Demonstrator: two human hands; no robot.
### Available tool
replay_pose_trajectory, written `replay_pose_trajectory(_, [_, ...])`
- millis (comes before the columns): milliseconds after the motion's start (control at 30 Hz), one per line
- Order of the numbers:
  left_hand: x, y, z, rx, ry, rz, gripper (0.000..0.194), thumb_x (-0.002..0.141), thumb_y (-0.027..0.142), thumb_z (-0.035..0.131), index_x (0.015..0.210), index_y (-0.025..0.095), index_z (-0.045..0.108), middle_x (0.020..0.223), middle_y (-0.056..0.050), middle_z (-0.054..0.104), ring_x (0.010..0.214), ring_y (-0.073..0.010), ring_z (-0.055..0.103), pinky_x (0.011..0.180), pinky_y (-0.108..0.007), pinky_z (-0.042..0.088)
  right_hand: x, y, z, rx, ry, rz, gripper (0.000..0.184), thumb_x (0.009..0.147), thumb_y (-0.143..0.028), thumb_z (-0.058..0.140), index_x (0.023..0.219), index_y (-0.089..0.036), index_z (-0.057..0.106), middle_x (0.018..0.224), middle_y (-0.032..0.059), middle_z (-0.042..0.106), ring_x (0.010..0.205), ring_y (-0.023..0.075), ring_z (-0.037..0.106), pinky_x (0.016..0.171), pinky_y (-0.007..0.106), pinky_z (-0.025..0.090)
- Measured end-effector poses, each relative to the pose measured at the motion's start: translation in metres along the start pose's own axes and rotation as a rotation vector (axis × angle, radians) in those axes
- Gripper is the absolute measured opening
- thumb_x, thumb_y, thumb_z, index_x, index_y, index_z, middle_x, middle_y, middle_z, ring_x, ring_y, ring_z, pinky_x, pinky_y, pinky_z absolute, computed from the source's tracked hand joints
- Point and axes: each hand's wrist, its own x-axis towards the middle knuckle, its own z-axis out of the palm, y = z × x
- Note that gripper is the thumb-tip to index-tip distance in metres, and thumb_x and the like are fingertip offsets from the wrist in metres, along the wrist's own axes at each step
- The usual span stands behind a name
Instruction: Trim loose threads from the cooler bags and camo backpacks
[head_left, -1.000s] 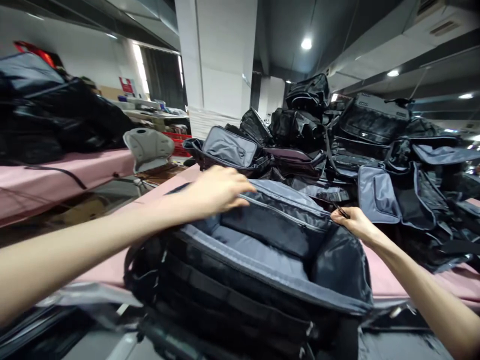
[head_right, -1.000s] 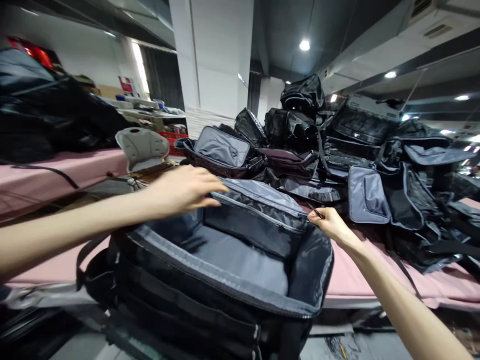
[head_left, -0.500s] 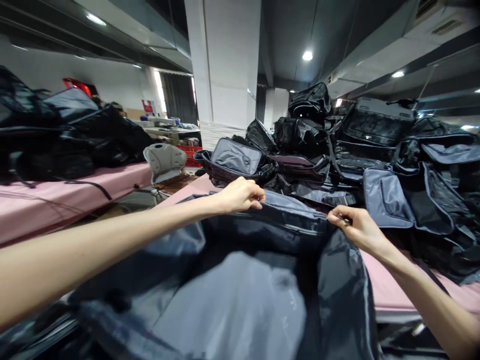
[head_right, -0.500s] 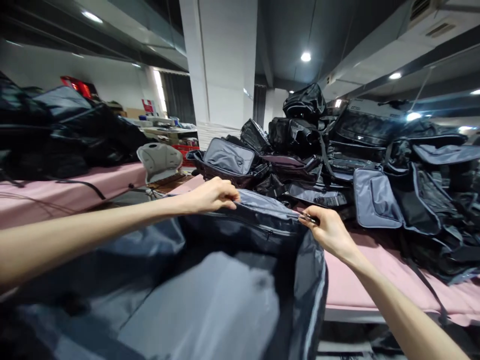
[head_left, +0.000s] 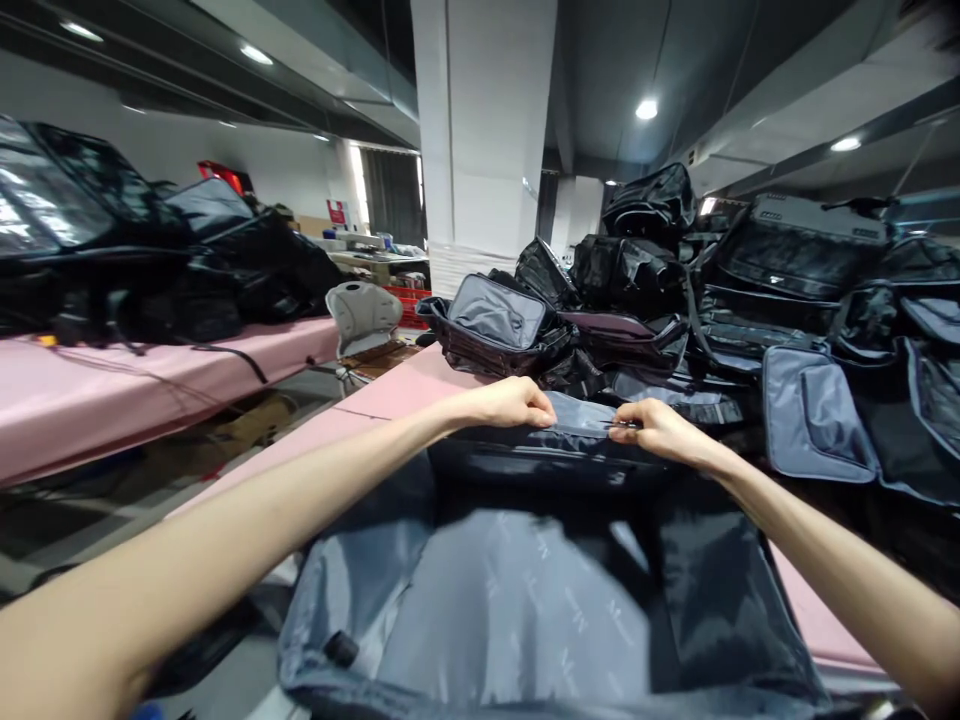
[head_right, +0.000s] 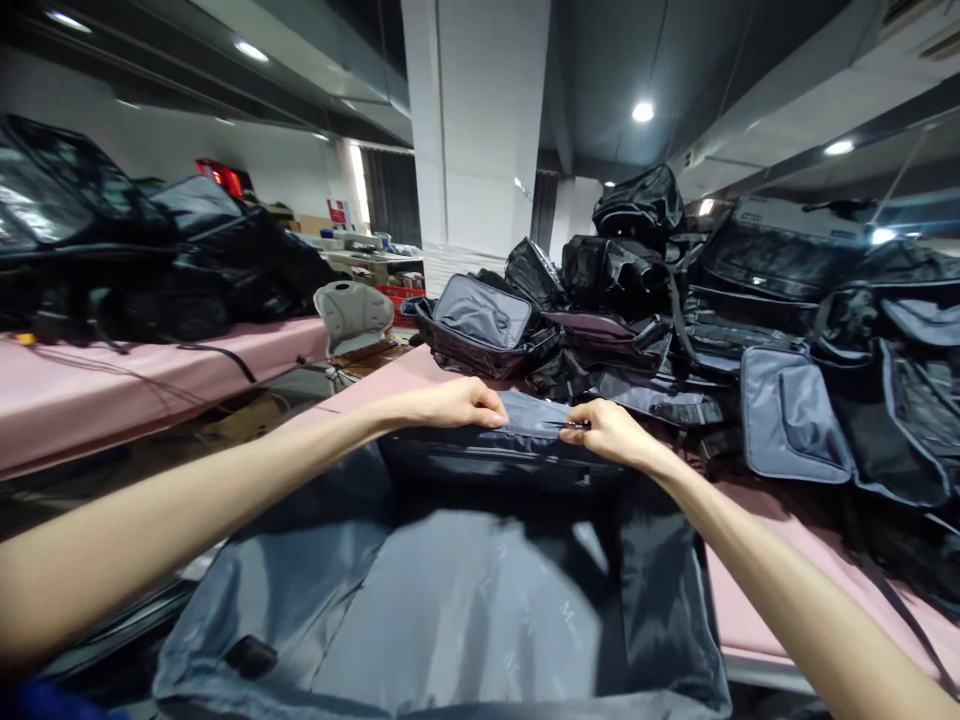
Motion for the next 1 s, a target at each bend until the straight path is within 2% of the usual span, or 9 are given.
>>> replay_pose_trajectory(67, [-0.007, -0.006, 0.002, 0.048, 0.065, -0.013, 0.027, 0.069, 0.034, 0.052, 0.074, 0.011, 0.065, 0.067, 0.000, 0.058, 0.061, -0.0110, 0.046, 0.057, -0.019, 0.033, 0.005, 0.010, -0.002, 0.121, -0.099, 0.001, 0.030, 0.076, -0.042, 0.051, 0.069, -0.014, 0.061, 0.059, -0.0028, 0.053, 0.056, 0.0113, 0.045, 0.052, 0.022, 0.030])
replay_pose_trajectory(167, [-0.010, -0.011, 0.012, 0.087, 0.161, -0.010, 0.029, 0.072, 0.036, 0.048, 0.075, 0.012, 0.065, 0.069, -0.001, 0.060, 0.063, -0.0127, 0.049, 0.057, -0.019, 0.035, 0.005, 0.016, -0.005, 0.127, -0.082, 0.011, 0.030, 0.074, -0.042, 0.054, 0.069, -0.014, 0.062, 0.060, -0.0030, 0.053, 0.057, 0.0118, 0.046, 0.052, 0.022, 0.030])
replay_pose_trajectory(300, [-0.005, -0.009, 0.023, 0.115, 0.248, 0.027, 0.031, 0.074, 0.041, 0.048, 0.077, 0.015, 0.065, 0.072, -0.001, 0.061, 0.066, -0.0142, 0.052, 0.057, -0.020, 0.035, -0.004, 0.006, -0.004, 0.007, 0.057, 0.036, 0.025, 0.073, -0.041, 0.058, 0.081, -0.018, 0.065, 0.072, -0.0014, 0.062, 0.069, 0.0166, 0.056, 0.059, 0.024, 0.036])
replay_pose_trajectory(433, [0.002, -0.004, 0.023, 0.092, 0.221, -0.047, 0.029, 0.070, 0.040, 0.051, 0.067, 0.014, 0.064, 0.058, 0.000, 0.054, 0.055, -0.0127, 0.046, 0.048, -0.021, 0.029, -0.012, -0.008, 0.000, -0.258, 0.307, -0.133, 0.036, 0.077, -0.041, 0.060, 0.107, -0.021, 0.057, 0.096, 0.0041, 0.064, 0.083, 0.0195, 0.057, 0.069, 0.027, 0.038])
replay_pose_trajectory(533, [0.005, -0.001, 0.021, 0.069, 0.230, -0.089, 0.028, 0.067, 0.039, 0.052, 0.062, 0.013, 0.063, 0.053, 0.001, 0.049, 0.052, -0.0116, 0.042, 0.047, -0.021, 0.026, -0.013, -0.012, 0.001, -0.545, 0.409, -0.291, 0.022, 0.084, -0.034, 0.052, 0.099, -0.018, 0.057, 0.089, 0.0062, 0.063, 0.080, 0.0195, 0.053, 0.069, 0.029, 0.034])
replay_pose_trajectory(633, [0.005, 0.001, 0.020, 0.065, 0.230, -0.105, 0.027, 0.066, 0.038, 0.052, 0.060, 0.013, 0.062, 0.051, 0.002, 0.047, 0.051, -0.0110, 0.040, 0.047, -0.022, 0.025, -0.011, -0.013, -0.001, -0.713, 0.436, -0.405, 0.016, 0.086, -0.031, 0.050, 0.091, -0.018, 0.058, 0.082, 0.0056, 0.062, 0.076, 0.0184, 0.049, 0.067, 0.030, 0.029])
replay_pose_trajectory(833, [0.005, -0.001, 0.021, 0.065, 0.217, -0.118, 0.026, 0.065, 0.037, 0.052, 0.060, 0.013, 0.061, 0.051, 0.002, 0.046, 0.051, -0.0108, 0.039, 0.047, -0.022, 0.024, -0.014, -0.014, -0.004, -0.815, 0.466, -0.501, 0.015, 0.088, -0.027, 0.047, 0.089, -0.019, 0.059, 0.080, 0.0040, 0.061, 0.073, 0.0171, 0.044, 0.064, 0.032, 0.023])
replay_pose_trajectory(1000, [0.005, -0.001, 0.022, 0.063, 0.225, -0.101, 0.026, 0.066, 0.036, 0.052, 0.059, 0.013, 0.062, 0.051, 0.001, 0.046, 0.051, -0.0108, 0.040, 0.047, -0.021, 0.025, -0.015, -0.012, -0.004, -0.766, 0.400, -0.549, 0.017, 0.089, -0.025, 0.045, 0.082, -0.019, 0.060, 0.074, 0.0028, 0.061, 0.069, 0.0157, 0.043, 0.063, 0.031, 0.023])
